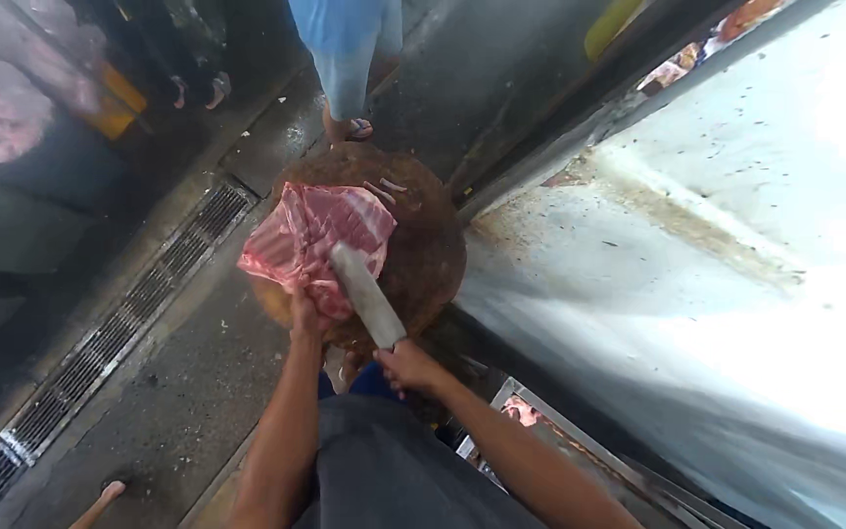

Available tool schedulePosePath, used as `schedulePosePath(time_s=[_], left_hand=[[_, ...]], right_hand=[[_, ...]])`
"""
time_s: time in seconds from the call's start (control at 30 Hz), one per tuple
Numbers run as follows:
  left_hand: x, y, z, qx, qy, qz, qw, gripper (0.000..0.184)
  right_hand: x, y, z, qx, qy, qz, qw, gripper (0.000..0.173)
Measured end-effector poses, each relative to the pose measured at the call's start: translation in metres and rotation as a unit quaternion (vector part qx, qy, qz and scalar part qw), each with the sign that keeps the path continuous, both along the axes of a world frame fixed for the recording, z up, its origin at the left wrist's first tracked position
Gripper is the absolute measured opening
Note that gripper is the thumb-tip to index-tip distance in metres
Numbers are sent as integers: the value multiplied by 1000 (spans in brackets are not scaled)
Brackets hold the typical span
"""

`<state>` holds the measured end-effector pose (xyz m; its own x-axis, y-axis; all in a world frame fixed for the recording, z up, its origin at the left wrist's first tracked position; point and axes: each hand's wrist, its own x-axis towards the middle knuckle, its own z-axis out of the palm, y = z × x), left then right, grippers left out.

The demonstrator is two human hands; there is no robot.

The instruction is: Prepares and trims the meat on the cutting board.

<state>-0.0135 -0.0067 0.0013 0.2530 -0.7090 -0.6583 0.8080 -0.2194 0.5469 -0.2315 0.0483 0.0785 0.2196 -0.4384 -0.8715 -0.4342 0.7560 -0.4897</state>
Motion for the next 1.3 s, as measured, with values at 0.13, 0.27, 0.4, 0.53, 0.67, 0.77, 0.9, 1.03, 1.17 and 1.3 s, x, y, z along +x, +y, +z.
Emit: schedulePosePath(time_s=[0.13,0.27,0.4,0.53,0.67,0.77,0.9,1.03,1.17,1.3], left_hand=[[22,19,-7,52,-52,-61,995,42],[53,31,24,148,-414,-373,817,46],[51,12,105,202,-617,-458,608,45],[22,-29,88,137,-649,-520,538,48],[20,-45,68,179,-648,-606,425,55],[30,-45,72,190,-634,-634,400,48],[42,-40,90,161,-600,-673,401,41],[54,-22,86,143,-548,-653,503,40],[83,11,74,94,-515,-627,578,39],[154,95,26,12,-402,-471,785,38]], right_hand=[[-24,-5,-12,56,-4,27,998,35],[-60,-27,-1,-34,22,-99,994,30],[-68,-27,0,-75,51,-107,990,30],[-33,-28,-9,-101,72,6,992,37],[2,-35,-25,-87,180,151,968,48],[13,-32,-24,-97,240,185,948,51],[27,-20,-20,-103,286,179,936,51],[31,-24,-22,-100,322,207,918,53],[39,-25,-19,-100,344,210,910,54],[51,-23,-24,-106,341,204,911,54]])
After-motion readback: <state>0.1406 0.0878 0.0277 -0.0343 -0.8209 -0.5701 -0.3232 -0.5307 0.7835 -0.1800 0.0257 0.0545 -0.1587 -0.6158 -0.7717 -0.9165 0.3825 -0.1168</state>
